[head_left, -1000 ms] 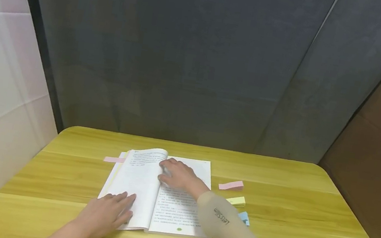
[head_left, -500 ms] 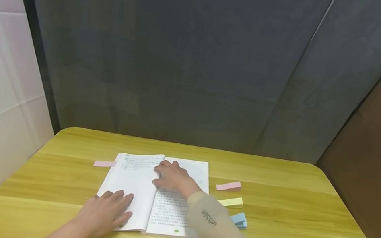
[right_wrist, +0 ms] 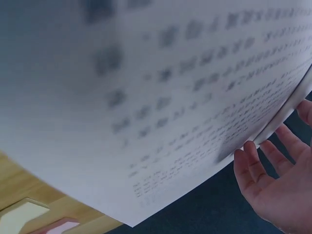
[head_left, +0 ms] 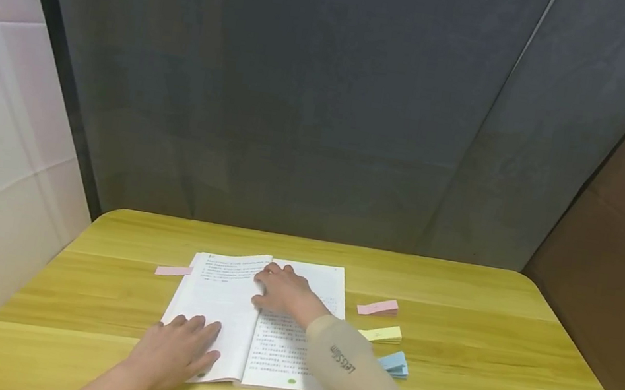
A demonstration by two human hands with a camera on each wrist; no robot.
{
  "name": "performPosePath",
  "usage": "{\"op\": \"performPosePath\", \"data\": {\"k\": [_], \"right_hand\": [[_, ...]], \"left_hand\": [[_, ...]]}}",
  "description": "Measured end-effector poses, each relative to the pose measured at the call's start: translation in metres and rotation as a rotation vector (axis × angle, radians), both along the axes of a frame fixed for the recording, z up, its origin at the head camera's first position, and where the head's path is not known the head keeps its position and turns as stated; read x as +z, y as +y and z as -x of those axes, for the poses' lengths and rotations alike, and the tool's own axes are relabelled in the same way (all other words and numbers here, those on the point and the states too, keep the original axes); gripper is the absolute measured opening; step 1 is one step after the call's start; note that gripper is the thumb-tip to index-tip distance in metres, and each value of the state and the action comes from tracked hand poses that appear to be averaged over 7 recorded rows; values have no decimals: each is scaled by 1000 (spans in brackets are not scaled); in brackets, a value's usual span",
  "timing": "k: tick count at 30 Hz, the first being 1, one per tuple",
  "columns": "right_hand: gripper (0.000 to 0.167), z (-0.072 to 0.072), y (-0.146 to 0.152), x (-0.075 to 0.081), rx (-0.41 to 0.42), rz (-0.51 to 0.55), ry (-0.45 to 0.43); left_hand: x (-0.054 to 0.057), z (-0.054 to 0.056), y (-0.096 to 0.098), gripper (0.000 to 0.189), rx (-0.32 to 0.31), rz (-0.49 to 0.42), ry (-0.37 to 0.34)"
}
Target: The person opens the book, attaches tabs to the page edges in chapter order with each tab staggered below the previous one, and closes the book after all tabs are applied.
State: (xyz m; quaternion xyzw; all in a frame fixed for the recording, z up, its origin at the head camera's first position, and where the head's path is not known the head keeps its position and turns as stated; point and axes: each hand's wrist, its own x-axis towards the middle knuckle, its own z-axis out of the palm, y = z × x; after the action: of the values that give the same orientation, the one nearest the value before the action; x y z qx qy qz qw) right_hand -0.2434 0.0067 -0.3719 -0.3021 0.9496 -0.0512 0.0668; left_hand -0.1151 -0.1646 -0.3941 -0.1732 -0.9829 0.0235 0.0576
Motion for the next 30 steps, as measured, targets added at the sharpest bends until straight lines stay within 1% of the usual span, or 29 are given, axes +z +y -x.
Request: {"op": "performPosePath", "data": {"k": [3,7,10,17,19,22,27,30], "right_hand": [[47,0,2,-2,7,4,9],[49,-3,6,-5,46,-7,31],[51,-10,8,-6,84,-16,33],[53,-27,16,-7,141,27,30],[53,-29,18,-8,149,36,35],[53,-30,19,-9,149,36,41],[51,-33,17,-6,155,0,72],[51,-34,16,-4,157,-23,89]], "left_hand": [[-1,0,0,44,1,-18,-1],[-2,0,1,44,4,-27,-5],[-2,0,0,45,4,-23,-1],[-2,-1,0,45,7,-10,-1],[-2,-1,0,45,6,-8,-2],[-2,0,0,45,-3,-3,16],[-3,0,-1,44,-15,3,46],[-4,1,-1,44,-9,-3,44]]}}
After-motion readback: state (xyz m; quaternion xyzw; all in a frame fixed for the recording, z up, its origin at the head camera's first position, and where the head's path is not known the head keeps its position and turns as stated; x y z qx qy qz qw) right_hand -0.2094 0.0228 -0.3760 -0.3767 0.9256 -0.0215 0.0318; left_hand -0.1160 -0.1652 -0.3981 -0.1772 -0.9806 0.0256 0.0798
